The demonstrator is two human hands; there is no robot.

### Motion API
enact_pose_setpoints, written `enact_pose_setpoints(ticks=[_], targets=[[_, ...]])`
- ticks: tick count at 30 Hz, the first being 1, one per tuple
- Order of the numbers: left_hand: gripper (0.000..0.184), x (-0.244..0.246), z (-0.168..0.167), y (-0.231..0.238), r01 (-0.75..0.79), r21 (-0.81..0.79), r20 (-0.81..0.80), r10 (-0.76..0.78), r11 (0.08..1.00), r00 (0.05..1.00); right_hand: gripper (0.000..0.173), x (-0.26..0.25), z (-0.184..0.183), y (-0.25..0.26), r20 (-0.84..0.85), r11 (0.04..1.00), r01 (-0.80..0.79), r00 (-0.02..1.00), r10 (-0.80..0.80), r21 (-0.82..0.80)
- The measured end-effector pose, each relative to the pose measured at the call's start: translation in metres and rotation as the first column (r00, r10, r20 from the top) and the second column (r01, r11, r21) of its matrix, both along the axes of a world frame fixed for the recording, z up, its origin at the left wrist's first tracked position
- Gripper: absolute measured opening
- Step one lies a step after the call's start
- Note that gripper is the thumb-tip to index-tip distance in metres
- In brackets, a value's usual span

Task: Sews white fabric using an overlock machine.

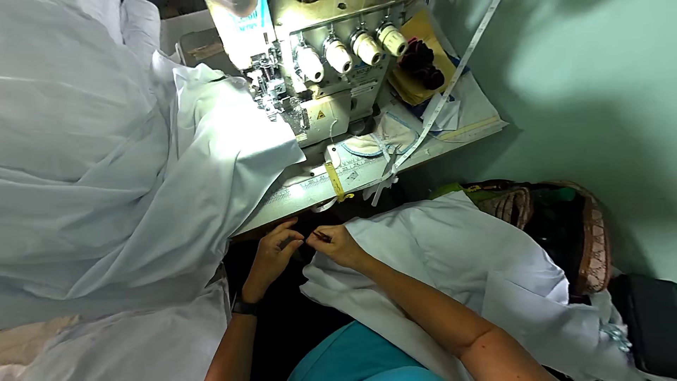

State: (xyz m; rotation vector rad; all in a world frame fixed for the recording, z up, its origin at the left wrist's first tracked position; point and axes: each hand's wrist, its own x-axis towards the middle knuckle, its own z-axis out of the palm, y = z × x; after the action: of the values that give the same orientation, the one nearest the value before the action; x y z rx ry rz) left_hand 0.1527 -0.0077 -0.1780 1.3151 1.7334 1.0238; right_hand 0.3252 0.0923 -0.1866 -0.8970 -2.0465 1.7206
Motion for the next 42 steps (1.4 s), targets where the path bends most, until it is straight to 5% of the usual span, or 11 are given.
enact_pose_setpoints(ticks=[4,7,9,18,26,29,31,34,37,40,42], targets=[[0.02,0.003,-0.01,0.021,0.062,-0.211,0.06,-0.05,0.976,0.997,0.029,0.025,0.008,0.009,0.196,0.934,0.243,0.961,-0.195,-0.261],[0.025,0.01,-0.03,0.036,0.066,-0.142,0.148,-0.045,0.988,0.988,0.031,0.045,0.007,0.019,0.23,0.632,0.628,0.768,-0.598,-0.453],[0.024,0.017,-0.037,0.044,0.057,-0.07,0.17,-0.044,0.996,0.984,0.043,0.055,0.008,0.025,0.15,0.501,0.673,0.665,-0.731,-0.543],[0.015,0.015,-0.002,0.007,0.032,0.02,0.216,-0.036,0.999,0.976,0.017,0.048,0.029,0.068,0.078,0.69,0.646,0.746,-0.661,-0.327],[0.016,-0.006,0.032,-0.036,-0.032,-0.143,0.247,0.067,0.989,0.967,0.028,0.039,0.036,0.109,0.183,0.627,0.773,0.633,-0.752,-0.094],[0.012,-0.016,0.039,-0.043,0.05,-0.246,0.236,0.01,0.968,0.972,0.035,0.048,0.04,0.108,0.311,0.779,0.583,0.714,-0.627,0.234],[0.013,-0.022,0.041,-0.048,0.083,-0.279,0.27,-0.005,0.957,0.963,0.039,0.051,0.052,0.097,0.395,0.893,0.358,0.805,-0.444,0.274],[0.013,-0.02,0.045,-0.049,0.007,-0.207,0.369,0.072,0.978,0.927,0.034,0.042,0.063,0.064,0.396,0.992,0.103,0.91,-0.126,0.079],[0.011,-0.007,0.054,-0.038,0.002,-0.134,0.393,0.051,0.991,0.918,0.023,0.015,0.065,0.019,0.192,0.948,0.001,0.979,0.064,-0.319],[0.01,0.003,0.062,-0.03,0.061,-0.134,0.386,-0.005,0.989,0.922,0.022,-0.012,0.061,-0.011,0.056,0.791,0.125,0.992,-0.114,-0.599],[0.01,0.001,0.065,-0.029,0.021,-0.164,0.362,0.041,0.986,0.931,0.022,-0.019,0.057,-0.009,0.051,0.794,0.245,0.964,-0.262,-0.557]])
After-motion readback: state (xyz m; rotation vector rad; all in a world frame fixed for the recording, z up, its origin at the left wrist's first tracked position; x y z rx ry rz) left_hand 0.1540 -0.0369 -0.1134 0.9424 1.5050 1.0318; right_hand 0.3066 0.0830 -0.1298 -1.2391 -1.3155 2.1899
